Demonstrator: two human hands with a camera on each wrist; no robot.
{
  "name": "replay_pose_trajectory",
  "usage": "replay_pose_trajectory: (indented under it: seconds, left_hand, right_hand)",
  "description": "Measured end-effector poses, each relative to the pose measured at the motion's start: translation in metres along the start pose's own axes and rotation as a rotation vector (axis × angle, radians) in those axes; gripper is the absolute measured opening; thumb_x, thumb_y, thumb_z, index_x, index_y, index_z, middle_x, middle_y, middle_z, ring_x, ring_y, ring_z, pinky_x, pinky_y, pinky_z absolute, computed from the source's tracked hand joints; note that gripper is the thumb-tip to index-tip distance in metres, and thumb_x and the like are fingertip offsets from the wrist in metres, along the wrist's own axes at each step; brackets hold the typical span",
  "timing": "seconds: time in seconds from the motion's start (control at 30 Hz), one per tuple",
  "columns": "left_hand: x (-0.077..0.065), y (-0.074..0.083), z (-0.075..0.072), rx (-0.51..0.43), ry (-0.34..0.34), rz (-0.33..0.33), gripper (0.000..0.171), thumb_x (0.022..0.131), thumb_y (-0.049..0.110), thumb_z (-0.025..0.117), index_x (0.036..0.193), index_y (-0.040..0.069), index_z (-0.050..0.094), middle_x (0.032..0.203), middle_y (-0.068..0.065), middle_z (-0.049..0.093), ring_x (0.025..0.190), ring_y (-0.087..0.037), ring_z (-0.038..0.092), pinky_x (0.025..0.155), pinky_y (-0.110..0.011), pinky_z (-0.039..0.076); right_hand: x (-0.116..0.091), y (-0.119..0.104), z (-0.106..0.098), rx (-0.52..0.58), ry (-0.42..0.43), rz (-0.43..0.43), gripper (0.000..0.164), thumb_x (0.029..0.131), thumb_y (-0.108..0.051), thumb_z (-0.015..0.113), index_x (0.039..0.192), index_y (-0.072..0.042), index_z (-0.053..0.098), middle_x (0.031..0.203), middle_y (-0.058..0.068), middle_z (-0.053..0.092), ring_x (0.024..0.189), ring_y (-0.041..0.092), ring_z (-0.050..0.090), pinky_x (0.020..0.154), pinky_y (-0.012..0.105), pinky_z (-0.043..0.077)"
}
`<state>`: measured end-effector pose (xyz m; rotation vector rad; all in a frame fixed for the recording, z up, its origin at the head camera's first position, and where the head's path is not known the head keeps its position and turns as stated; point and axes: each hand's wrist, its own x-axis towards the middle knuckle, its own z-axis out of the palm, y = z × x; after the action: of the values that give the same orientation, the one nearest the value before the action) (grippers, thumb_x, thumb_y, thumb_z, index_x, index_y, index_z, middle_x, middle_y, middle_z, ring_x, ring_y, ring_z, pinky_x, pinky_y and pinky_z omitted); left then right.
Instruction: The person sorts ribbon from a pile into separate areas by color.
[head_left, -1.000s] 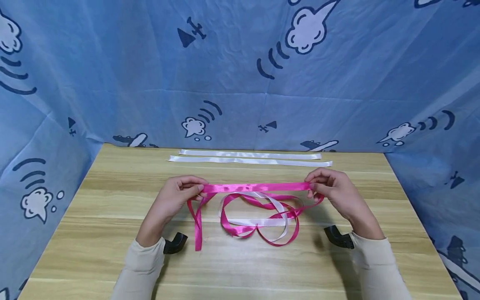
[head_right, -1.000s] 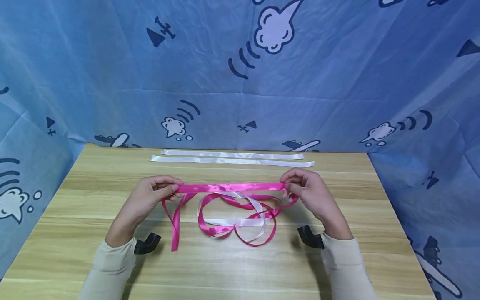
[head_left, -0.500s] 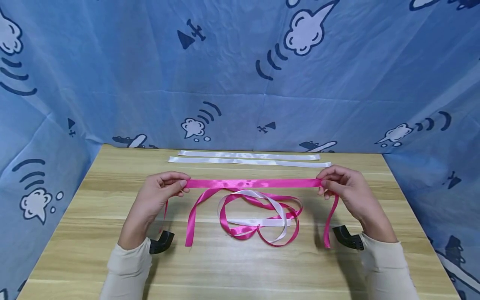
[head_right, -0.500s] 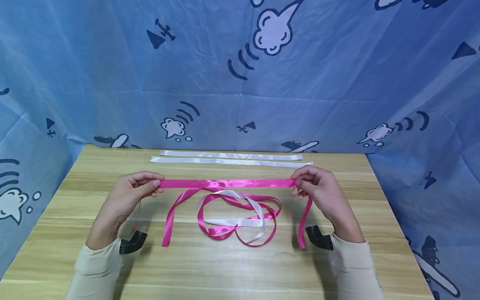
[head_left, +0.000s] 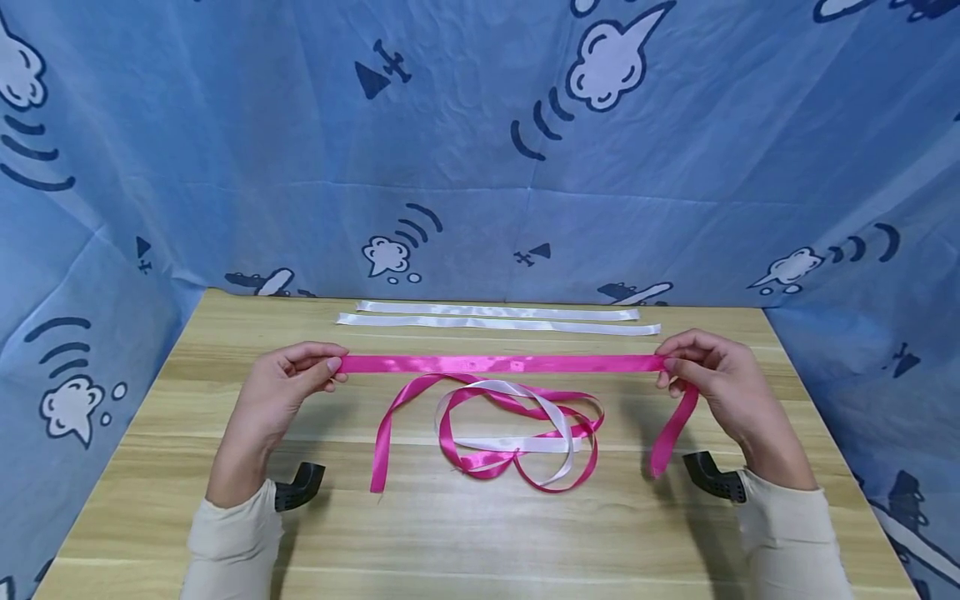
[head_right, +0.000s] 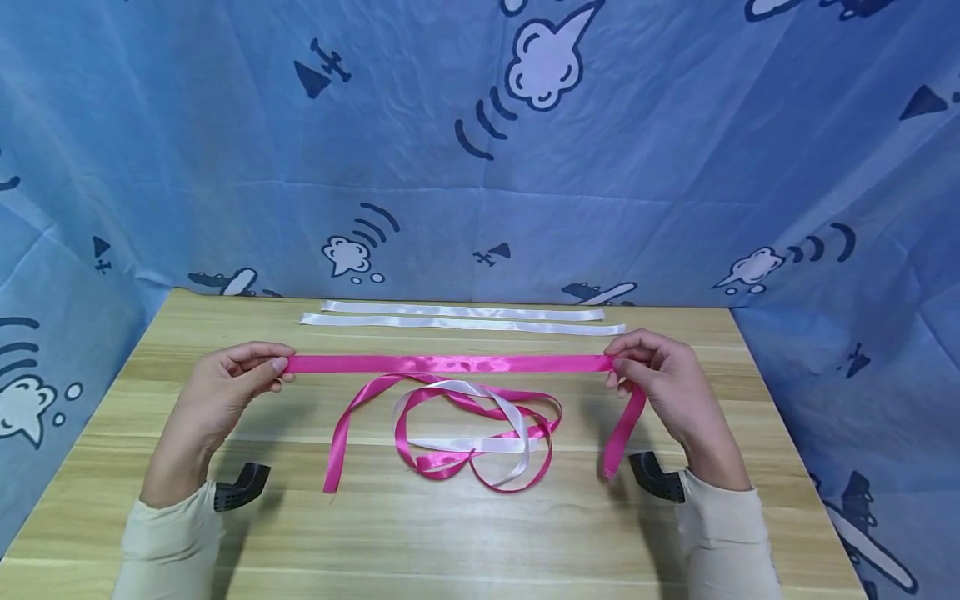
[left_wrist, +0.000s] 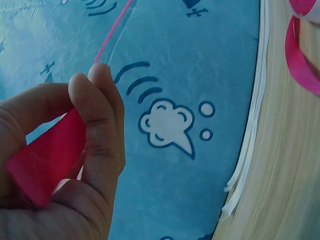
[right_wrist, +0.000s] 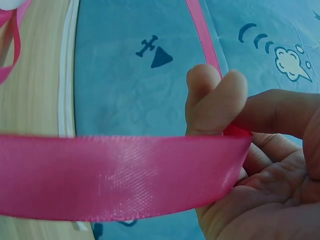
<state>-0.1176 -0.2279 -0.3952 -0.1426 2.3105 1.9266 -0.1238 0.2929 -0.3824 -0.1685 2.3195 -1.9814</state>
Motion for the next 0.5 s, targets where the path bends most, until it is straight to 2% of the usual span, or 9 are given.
replay_pose_trajectory:
  seconds: [0.13,0.3,0.5]
  left_hand:
    - [-0.002,-0.003,-0.007,-0.048,0.019,0.021,0.025,0.100,0.010,0.071,0.118,-0.007,0.072,0.086,0.005,0.079,0.079,-0.004,0.075,0.073,-0.022,0.062]
    - [-0.005,-0.004,-0.015,-0.083,0.054,0.018,0.015,0.099,0.012,0.073,0.111,0.004,0.078,0.083,0.006,0.080,0.077,-0.004,0.075,0.072,-0.020,0.061]
    - [-0.005,-0.008,-0.022,-0.111,0.091,0.020,0.009,0.098,0.012,0.074,0.104,0.015,0.081,0.082,0.009,0.079,0.077,-0.004,0.075,0.072,-0.018,0.060]
  right_hand:
    - [-0.001,-0.001,-0.002,-0.028,0.013,0.009,0.018,0.101,0.010,0.056,0.104,-0.001,0.070,0.081,0.000,0.075,0.067,0.013,0.071,0.058,0.024,0.057]
    - [-0.002,-0.001,-0.005,-0.115,0.028,0.022,0.013,0.102,0.007,0.057,0.107,0.002,0.068,0.080,-0.002,0.075,0.067,0.012,0.070,0.059,0.024,0.058]
    - [-0.002,0.002,-0.009,-0.087,0.036,0.013,0.014,0.102,0.009,0.056,0.106,0.003,0.068,0.081,-0.002,0.075,0.067,0.013,0.070,0.060,0.023,0.058]
